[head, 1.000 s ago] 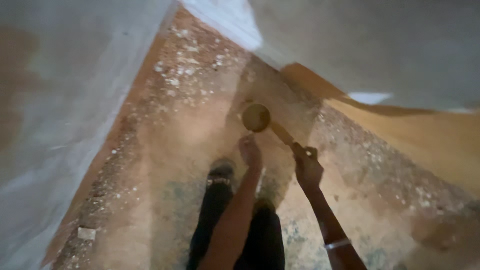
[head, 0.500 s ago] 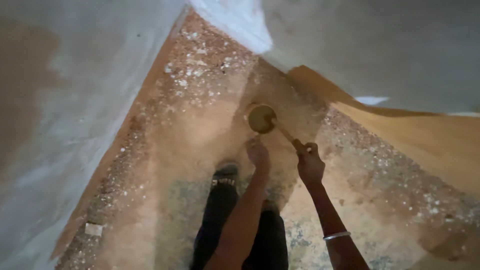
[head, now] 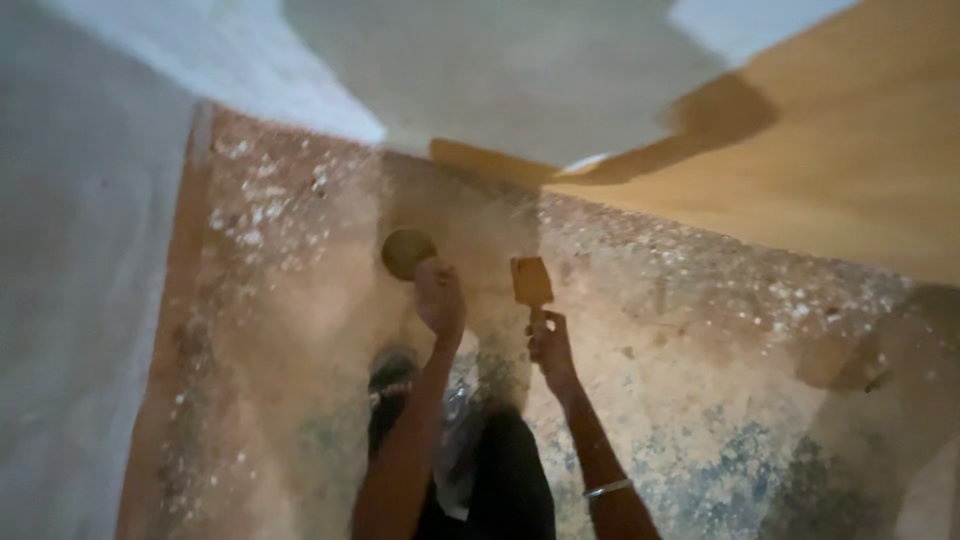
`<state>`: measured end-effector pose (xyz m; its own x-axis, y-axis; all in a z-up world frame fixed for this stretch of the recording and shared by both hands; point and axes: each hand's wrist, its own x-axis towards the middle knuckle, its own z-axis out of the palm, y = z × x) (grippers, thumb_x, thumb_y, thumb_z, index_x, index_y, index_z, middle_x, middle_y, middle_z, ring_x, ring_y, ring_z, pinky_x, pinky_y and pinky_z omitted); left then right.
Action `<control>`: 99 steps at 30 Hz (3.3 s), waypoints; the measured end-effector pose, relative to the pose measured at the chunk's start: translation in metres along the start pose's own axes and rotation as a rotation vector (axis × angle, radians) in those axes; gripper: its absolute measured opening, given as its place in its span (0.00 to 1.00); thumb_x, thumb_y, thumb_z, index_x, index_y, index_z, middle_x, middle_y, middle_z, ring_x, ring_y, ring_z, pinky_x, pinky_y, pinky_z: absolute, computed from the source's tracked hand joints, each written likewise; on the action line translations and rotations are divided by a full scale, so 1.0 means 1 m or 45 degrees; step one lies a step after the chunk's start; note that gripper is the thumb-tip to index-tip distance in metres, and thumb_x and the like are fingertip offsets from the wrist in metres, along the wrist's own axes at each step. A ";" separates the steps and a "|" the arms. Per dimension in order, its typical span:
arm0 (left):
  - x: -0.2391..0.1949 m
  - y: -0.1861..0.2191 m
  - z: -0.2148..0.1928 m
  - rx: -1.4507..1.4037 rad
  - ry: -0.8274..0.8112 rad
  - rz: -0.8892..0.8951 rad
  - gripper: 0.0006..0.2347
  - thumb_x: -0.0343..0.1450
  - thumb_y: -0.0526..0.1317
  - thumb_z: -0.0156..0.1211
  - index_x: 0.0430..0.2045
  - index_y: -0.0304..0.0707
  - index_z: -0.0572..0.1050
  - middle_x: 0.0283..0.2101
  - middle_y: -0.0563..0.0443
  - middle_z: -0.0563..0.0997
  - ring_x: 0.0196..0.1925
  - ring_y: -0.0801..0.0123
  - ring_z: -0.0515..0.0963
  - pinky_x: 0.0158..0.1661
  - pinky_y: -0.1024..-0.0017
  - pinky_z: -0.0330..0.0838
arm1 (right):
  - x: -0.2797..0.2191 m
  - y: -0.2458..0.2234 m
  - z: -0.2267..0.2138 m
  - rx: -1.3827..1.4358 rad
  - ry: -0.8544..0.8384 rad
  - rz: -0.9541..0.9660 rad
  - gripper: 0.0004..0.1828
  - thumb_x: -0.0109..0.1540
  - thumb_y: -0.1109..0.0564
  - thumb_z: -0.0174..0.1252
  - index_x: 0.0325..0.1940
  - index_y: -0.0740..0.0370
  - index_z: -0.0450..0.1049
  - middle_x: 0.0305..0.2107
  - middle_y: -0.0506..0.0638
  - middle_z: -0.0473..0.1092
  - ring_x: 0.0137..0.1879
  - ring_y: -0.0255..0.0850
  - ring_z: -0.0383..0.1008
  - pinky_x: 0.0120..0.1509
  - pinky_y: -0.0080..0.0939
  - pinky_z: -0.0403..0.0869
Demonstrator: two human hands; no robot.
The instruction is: The person paints a wall with a yellowish paint using a brush. They repeatedly dip the brush into a small container on the floor to reload paint and continue applying it to the upper section of the wall.
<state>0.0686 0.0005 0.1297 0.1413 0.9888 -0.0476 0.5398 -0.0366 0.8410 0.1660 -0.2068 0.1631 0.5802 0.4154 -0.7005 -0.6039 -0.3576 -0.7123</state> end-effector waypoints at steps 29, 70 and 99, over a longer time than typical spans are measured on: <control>0.108 0.403 -0.038 0.725 0.125 1.554 0.33 0.69 0.31 0.61 0.73 0.51 0.59 0.76 0.45 0.57 0.77 0.44 0.54 0.69 0.26 0.43 | -0.052 -0.211 0.038 0.222 0.131 -0.394 0.10 0.69 0.51 0.51 0.54 0.52 0.67 0.24 0.41 0.64 0.19 0.30 0.58 0.19 0.33 0.58; 0.113 0.405 -0.030 0.777 0.095 1.518 0.24 0.70 0.34 0.60 0.63 0.53 0.66 0.66 0.45 0.63 0.69 0.45 0.62 0.64 0.23 0.50 | -0.186 -0.344 0.052 0.234 0.006 -0.736 0.20 0.70 0.46 0.48 0.63 0.55 0.67 0.25 0.41 0.66 0.19 0.26 0.55 0.19 0.30 0.55; 0.113 0.413 -0.033 0.735 0.160 1.528 0.22 0.71 0.35 0.64 0.59 0.53 0.67 0.63 0.48 0.64 0.66 0.49 0.64 0.63 0.26 0.54 | -0.070 -0.238 0.037 0.285 0.029 -0.466 0.10 0.69 0.49 0.54 0.51 0.53 0.68 0.24 0.42 0.65 0.18 0.28 0.56 0.19 0.32 0.54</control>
<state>0.2800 0.1023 0.4894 0.7122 0.3073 0.6311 0.4118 -0.9110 -0.0212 0.2487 -0.1201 0.3833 0.7885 0.4620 -0.4060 -0.4583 0.0012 -0.8888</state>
